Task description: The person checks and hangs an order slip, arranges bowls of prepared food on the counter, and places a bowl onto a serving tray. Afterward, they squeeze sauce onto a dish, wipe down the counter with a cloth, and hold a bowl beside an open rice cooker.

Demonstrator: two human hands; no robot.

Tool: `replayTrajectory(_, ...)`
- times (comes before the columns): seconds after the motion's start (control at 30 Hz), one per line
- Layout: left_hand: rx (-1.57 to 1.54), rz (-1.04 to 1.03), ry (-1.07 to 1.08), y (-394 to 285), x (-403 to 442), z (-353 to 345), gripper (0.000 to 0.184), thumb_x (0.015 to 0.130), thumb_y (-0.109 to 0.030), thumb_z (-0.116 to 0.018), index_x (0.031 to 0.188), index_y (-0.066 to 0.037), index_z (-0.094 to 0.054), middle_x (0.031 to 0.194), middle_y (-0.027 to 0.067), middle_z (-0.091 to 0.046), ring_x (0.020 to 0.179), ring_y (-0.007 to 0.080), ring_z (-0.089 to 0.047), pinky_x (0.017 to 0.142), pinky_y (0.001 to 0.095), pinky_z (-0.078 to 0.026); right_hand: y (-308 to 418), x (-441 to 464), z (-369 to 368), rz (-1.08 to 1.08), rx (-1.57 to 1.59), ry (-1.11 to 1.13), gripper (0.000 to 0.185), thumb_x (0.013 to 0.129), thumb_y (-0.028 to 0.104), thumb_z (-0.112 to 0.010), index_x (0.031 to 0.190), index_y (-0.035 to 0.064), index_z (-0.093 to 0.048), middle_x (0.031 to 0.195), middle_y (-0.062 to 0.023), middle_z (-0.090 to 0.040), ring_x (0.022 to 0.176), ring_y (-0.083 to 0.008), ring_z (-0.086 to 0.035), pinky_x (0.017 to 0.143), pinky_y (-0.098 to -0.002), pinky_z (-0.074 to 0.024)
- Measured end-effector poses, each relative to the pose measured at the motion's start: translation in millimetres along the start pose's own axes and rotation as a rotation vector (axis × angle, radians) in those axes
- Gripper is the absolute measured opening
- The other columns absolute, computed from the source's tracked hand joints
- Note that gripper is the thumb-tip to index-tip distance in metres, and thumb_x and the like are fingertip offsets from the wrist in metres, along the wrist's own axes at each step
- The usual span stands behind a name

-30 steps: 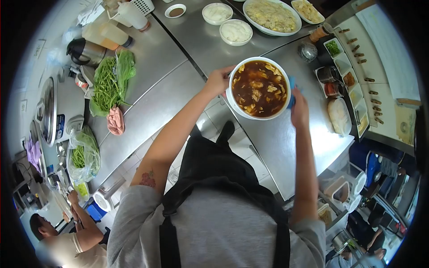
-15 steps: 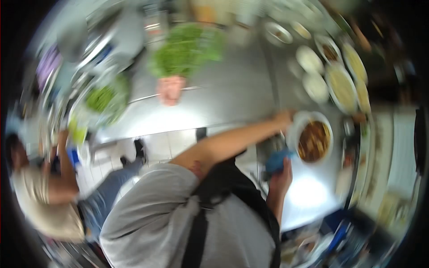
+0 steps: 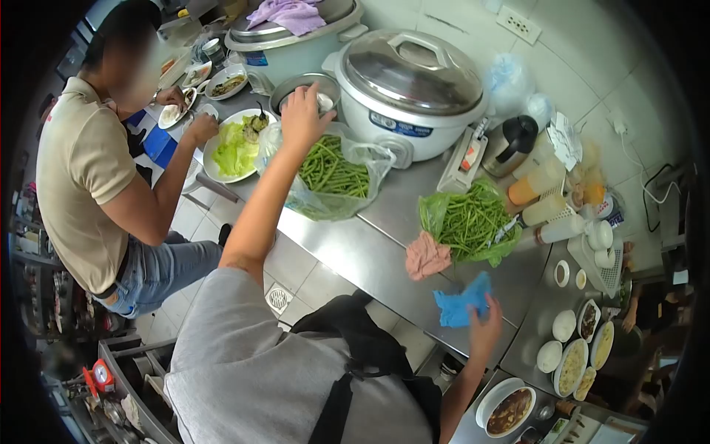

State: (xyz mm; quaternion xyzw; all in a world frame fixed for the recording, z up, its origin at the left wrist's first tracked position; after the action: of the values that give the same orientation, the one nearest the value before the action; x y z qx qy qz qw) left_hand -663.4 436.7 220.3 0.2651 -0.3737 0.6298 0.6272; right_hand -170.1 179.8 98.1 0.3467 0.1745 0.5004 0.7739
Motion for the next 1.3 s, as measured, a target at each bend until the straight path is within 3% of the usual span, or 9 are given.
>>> replayTrajectory(0.13, 0.088, -0.075, 0.623, 58, 22, -84, 0.030, 0.074, -0.029, -0.072, 0.096, -0.009, -0.068, 0.088, 0.0103, -0.068, 0.084, 0.0310, -0.063, 0.083, 0.0385, -0.048, 38, -7, -22, 0.121, -0.072, 0.064, 0.047, 0.080, 0.019, -0.071, 0.123, 0.0053, -0.057, 0.127, -0.0223, -0.051, 0.122, -0.0314, -0.046, 0.103, -0.0394, -0.0343)
replayTrajectory(0.43, -0.271, 0.032, 0.497, 38, 95, 33, 0.026, 0.077, -0.020, -0.068, 0.099, -0.006, -0.069, 0.087, 0.0166, -0.068, 0.079, 0.0303, -0.066, 0.073, 0.0389, -0.051, 55, -16, -14, -0.249, 0.630, 0.207, 0.036, 0.091, 0.020, -0.060, 0.120, -0.0019, -0.058, 0.098, -0.0100, -0.065, 0.092, -0.0168, -0.061, 0.086, -0.0301, -0.0475)
replayTrajectory(0.63, -0.330, 0.191, 0.351, 1, 38, 72, 0.025, 0.079, -0.011, -0.064, 0.104, -0.011, -0.066, 0.096, 0.0125, -0.068, 0.087, 0.0316, -0.064, 0.076, 0.0384, -0.051, 89, -18, -53, -0.313, 0.866, 0.243, 0.037, 0.093, 0.023, -0.056, 0.118, -0.0048, -0.057, 0.096, -0.0134, -0.066, 0.085, -0.0173, -0.063, 0.079, -0.0308, -0.0514)
replayTrajectory(0.77, -0.620, -0.052, 0.191, -88, -3, 140, 0.039, 0.071, 0.001, -0.068, 0.108, -0.013, -0.066, 0.107, 0.0092, -0.065, 0.101, 0.0296, -0.061, 0.081, 0.0375, -0.050, 134, -31, -76, -0.362, 1.083, 0.452, 0.039, 0.097, 0.024, -0.047, 0.123, -0.0040, -0.052, 0.102, -0.0126, -0.064, 0.089, -0.0194, -0.063, 0.083, -0.0331, -0.0502)
replayTrajectory(0.9, -0.925, -0.298, 0.355, -177, -63, 149, 0.038, 0.068, 0.002, -0.070, 0.103, -0.011, -0.070, 0.102, 0.0066, -0.066, 0.097, 0.0293, -0.062, 0.080, 0.0356, -0.051, 175, -43, -95, -0.461, 1.390, 0.686, 0.044, 0.100, 0.032, -0.036, 0.129, -0.0002, -0.047, 0.112, -0.0112, -0.062, 0.100, -0.0199, -0.060, 0.090, -0.0348, -0.0467)
replayTrajectory(1.03, -1.222, -0.588, 0.655, -261, -148, 152, 0.040, 0.065, -0.006, -0.076, 0.105, -0.013, -0.070, 0.107, 0.0058, -0.064, 0.095, 0.0284, -0.062, 0.078, 0.0350, -0.051, 148, -53, -84, -0.582, 1.783, 0.600, 0.040, 0.099, 0.037, -0.040, 0.122, 0.0062, -0.053, 0.104, -0.0047, -0.063, 0.097, -0.0186, -0.060, 0.090, -0.0345, -0.0468)
replayTrajectory(1.13, -1.367, -0.796, 0.731, -299, -170, 172, 0.043, 0.063, -0.011, -0.080, 0.105, -0.012, -0.070, 0.111, 0.0073, -0.062, 0.095, 0.0281, -0.061, 0.078, 0.0347, -0.052, 84, -71, -70, -0.719, 1.846, 0.386, 0.041, 0.097, 0.043, -0.043, 0.120, 0.0103, -0.054, 0.088, 0.0000, -0.059, 0.077, -0.0128, -0.057, 0.076, -0.0291, -0.0489)
replayTrajectory(1.23, -1.492, -0.913, 0.780, -324, -180, 177, 0.042, 0.063, -0.012, -0.080, 0.105, -0.012, -0.070, 0.112, 0.0089, -0.061, 0.097, 0.0273, -0.060, 0.078, 0.0335, -0.052, 28, -107, -7, -0.756, 1.520, 0.375, 0.050, 0.098, 0.047, -0.035, 0.130, 0.0119, -0.049, 0.076, 0.0033, -0.043, 0.057, -0.0073, -0.040, 0.048, -0.0233, -0.0355)
replayTrajectory(1.3, -1.540, -1.008, 0.767, -341, -188, 184, 0.041, 0.065, -0.013, -0.078, 0.104, -0.013, -0.069, 0.112, 0.0067, -0.060, 0.097, 0.0263, -0.060, 0.077, 0.0321, -0.053, -6, -137, 64, -0.875, 1.215, 0.219, 0.044, 0.095, 0.050, -0.042, 0.121, 0.0166, -0.053, 0.072, 0.0042, -0.041, 0.054, -0.0063, -0.032, 0.050, -0.0219, -0.0340)
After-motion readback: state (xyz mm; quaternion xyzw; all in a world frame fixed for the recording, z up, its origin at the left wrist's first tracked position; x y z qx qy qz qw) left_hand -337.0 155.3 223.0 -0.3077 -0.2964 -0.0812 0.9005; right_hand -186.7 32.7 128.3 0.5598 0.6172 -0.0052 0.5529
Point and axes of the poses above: each hand's wrist, its own x-axis towards the middle knuckle, its own z-axis out of the back of the hand, y = z × x, the point moved 7 cm from there along x, towards the middle knuckle
